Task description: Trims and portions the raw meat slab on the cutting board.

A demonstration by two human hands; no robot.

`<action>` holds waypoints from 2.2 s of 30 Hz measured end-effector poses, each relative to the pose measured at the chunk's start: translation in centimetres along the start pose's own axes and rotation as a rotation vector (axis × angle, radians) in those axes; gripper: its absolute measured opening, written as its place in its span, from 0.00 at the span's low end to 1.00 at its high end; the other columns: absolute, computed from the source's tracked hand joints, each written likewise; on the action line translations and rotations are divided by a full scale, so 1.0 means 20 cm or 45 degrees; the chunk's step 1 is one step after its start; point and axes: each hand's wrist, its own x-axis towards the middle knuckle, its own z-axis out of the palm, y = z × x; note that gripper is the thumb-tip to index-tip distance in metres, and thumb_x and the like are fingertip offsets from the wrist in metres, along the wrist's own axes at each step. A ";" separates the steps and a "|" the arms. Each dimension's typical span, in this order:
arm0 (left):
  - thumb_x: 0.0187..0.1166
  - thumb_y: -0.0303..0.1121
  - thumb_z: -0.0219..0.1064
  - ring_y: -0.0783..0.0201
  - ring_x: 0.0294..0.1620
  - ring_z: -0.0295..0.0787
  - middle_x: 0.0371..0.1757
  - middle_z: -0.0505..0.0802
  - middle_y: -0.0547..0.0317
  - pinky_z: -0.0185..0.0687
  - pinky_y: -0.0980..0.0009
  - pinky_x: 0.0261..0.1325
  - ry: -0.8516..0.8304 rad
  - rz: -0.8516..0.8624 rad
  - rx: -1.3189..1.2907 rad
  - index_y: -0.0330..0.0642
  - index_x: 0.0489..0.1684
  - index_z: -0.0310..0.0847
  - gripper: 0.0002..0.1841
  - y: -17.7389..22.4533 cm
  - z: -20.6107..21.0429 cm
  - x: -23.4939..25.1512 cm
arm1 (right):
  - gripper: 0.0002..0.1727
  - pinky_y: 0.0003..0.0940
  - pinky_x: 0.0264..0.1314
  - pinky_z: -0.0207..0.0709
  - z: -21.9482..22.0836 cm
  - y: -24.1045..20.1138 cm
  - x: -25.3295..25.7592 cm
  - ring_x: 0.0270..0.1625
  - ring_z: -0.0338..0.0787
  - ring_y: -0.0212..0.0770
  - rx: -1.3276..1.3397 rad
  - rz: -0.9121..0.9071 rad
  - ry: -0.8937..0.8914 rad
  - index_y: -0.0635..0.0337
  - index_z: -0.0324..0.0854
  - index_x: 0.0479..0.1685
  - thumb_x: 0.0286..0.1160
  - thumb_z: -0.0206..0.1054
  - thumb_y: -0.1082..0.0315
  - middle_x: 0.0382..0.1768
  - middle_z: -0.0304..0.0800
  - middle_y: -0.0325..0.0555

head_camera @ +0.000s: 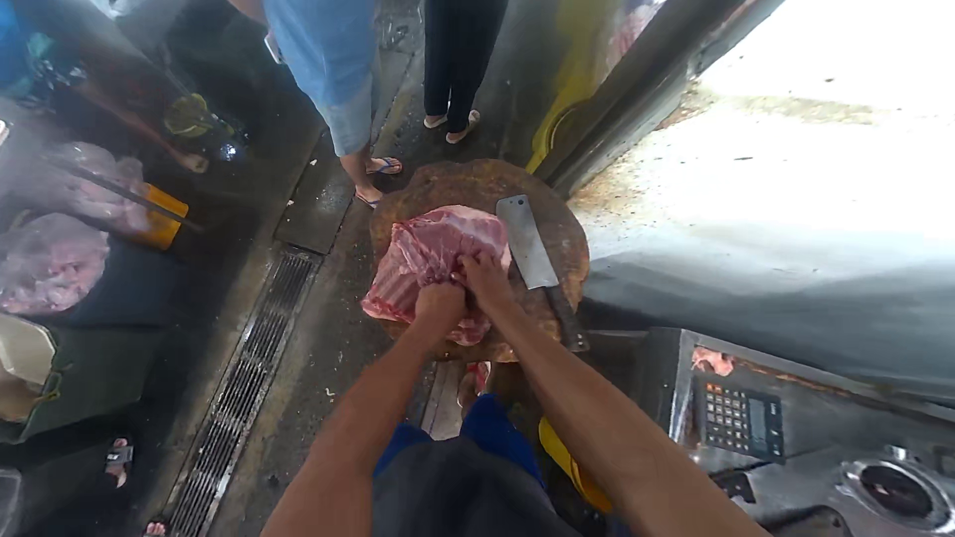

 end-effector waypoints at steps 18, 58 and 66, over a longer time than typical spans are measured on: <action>0.86 0.36 0.58 0.38 0.59 0.90 0.57 0.91 0.39 0.86 0.37 0.55 -0.152 -0.083 -0.226 0.37 0.59 0.84 0.15 -0.33 0.08 -0.50 | 0.24 0.70 0.62 0.81 0.01 -0.12 0.06 0.75 0.76 0.75 -0.350 0.143 -0.021 0.52 0.76 0.76 0.87 0.63 0.53 0.75 0.72 0.70; 0.91 0.38 0.59 0.57 0.36 0.96 0.44 0.96 0.45 0.95 0.61 0.41 -0.010 -0.741 -1.485 0.26 0.57 0.81 0.18 0.11 0.22 -0.37 | 0.32 0.72 0.55 0.81 -0.25 0.96 -0.55 0.55 0.89 0.66 0.585 0.532 -0.359 0.66 0.74 0.68 0.66 0.81 0.62 0.53 0.87 0.66; 0.88 0.39 0.59 0.58 0.39 0.87 0.45 0.88 0.50 0.86 0.62 0.40 0.151 -0.951 -2.625 0.42 0.59 0.75 0.12 0.24 0.35 -0.07 | 0.26 0.66 0.51 0.84 -0.19 0.87 -0.65 0.48 0.90 0.60 0.626 0.597 -0.270 0.64 0.75 0.64 0.69 0.80 0.66 0.47 0.87 0.61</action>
